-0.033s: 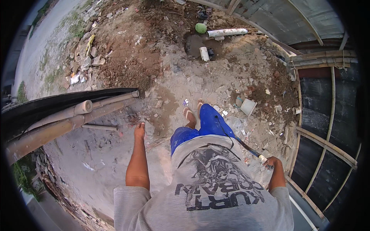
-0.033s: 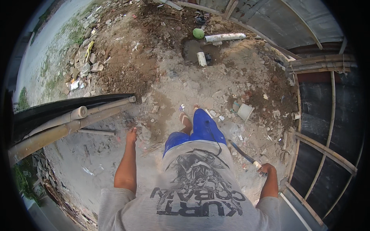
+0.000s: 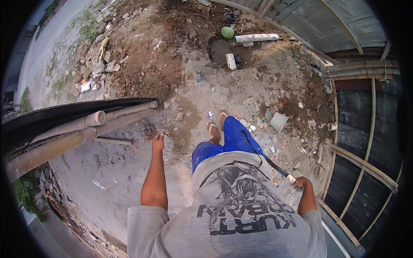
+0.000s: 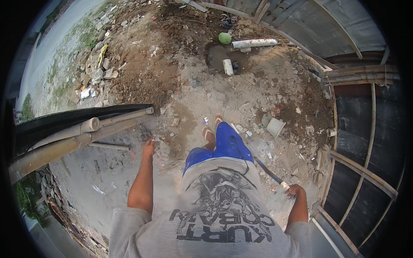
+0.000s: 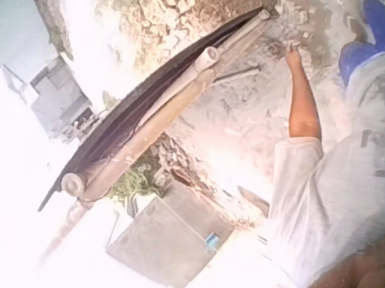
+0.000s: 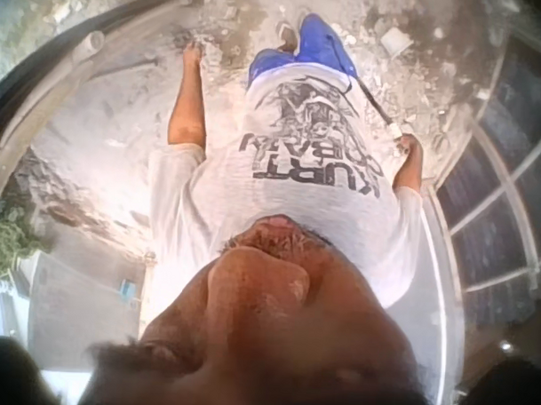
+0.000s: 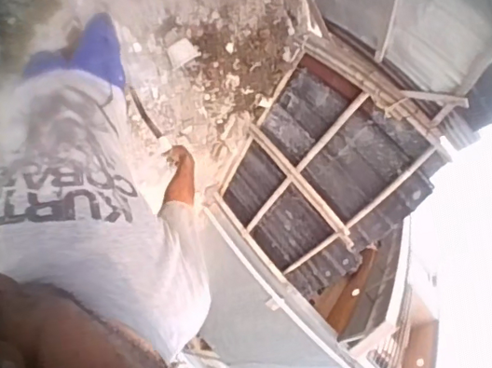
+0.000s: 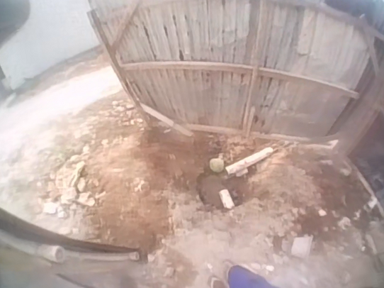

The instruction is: The person repairs a sewage pipe by placing stones around it and applying cement mixture using a trowel.

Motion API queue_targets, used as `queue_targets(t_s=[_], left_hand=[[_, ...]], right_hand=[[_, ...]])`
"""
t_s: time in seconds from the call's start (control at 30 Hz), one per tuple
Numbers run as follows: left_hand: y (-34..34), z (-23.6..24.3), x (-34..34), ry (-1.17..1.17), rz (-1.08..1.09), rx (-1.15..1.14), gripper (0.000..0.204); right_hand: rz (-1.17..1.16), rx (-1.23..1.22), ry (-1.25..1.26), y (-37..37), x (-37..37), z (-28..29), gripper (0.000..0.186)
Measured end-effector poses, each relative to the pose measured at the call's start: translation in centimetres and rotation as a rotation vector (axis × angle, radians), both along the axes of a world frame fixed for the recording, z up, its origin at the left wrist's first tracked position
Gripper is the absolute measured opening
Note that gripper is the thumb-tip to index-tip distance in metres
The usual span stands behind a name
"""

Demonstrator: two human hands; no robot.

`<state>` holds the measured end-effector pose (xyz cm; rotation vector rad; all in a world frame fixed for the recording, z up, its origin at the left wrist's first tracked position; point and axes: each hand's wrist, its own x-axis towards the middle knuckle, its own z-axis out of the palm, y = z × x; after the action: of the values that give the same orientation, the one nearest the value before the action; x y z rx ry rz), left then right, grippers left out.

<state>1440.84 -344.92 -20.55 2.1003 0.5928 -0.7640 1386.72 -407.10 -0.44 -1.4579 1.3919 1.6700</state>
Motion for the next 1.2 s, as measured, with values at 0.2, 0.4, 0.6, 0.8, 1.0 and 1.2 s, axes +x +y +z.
queue_targets(t_s=[0.2,0.4,0.6,0.8,1.0,1.2], left_hand=[[-3.8,1.0,5.0,-0.099,-0.215,-0.086,0.051],[-16.9,6.8,5.9,0.006,-0.527,-0.143,0.058],[-8.4,1.9,4.7,0.068,-0.38,0.006,0.057],[1.1,-0.2,5.3,0.305,-0.603,0.289,0.062],[-6.8,-0.1,16.0,0.099,-0.162,0.012,0.051],[-16.0,3.2,23.8,0.102,-0.313,-0.09,0.052]], right_hand=[[0.197,0.017,-0.188,8.7,10.0,-9.1,0.048],[0.325,-0.138,-0.195,8.0,12.8,-15.5,0.053],[0.417,-0.093,-0.322,10.2,27.3,-14.4,0.051],[0.339,-0.025,-0.221,11.2,30.2,-14.7,0.047],[0.342,-0.239,-0.677,10.3,18.7,-21.4,0.03],[0.203,-0.12,-0.404,12.7,24.4,-15.3,0.033]])
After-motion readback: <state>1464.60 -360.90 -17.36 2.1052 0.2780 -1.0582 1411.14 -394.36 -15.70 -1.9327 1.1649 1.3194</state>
